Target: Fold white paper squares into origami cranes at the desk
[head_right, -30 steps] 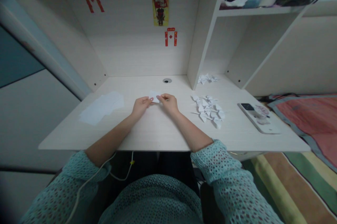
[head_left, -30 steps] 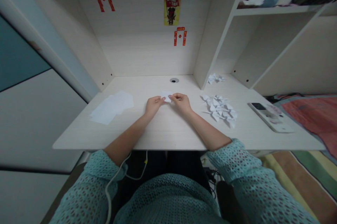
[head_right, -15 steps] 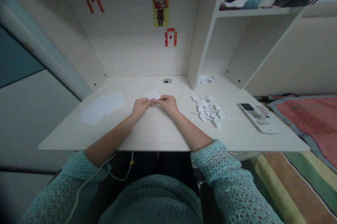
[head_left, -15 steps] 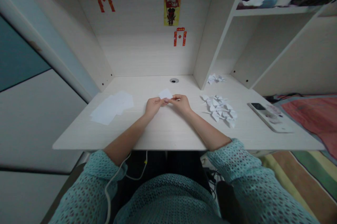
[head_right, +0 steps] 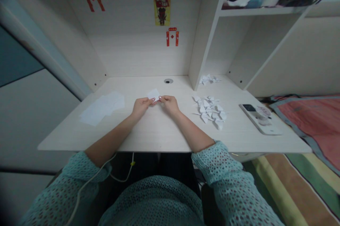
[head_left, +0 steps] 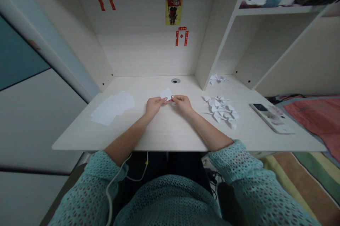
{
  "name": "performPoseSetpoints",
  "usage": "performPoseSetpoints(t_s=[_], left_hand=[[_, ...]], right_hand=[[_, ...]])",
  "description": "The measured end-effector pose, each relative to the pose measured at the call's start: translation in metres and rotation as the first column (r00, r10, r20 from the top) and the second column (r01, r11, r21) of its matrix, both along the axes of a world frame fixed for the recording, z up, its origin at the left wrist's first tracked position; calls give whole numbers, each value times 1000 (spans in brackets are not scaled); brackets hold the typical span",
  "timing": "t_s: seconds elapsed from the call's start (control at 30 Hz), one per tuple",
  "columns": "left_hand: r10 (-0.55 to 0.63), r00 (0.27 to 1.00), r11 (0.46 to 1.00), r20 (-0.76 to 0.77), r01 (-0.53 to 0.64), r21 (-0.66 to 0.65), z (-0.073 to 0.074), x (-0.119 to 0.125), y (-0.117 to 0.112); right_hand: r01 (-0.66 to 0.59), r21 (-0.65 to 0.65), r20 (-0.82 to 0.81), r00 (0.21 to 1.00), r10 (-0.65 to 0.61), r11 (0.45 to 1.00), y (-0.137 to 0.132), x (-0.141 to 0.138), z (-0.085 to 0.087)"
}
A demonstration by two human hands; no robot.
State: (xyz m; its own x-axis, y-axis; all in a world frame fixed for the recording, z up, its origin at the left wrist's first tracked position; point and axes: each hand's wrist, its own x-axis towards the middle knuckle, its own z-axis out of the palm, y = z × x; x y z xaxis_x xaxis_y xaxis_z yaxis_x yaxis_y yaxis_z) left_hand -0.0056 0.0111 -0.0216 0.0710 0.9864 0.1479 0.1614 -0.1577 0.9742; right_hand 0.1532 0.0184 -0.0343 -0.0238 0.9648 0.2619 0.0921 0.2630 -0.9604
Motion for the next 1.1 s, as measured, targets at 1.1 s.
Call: performPoseSetpoints(t_s=[1.1], left_hand=[[14,1000,998,15,-15,59,21,-14,0]], right_hand=[[-274,122,161,954,253,954,-19,0,17]])
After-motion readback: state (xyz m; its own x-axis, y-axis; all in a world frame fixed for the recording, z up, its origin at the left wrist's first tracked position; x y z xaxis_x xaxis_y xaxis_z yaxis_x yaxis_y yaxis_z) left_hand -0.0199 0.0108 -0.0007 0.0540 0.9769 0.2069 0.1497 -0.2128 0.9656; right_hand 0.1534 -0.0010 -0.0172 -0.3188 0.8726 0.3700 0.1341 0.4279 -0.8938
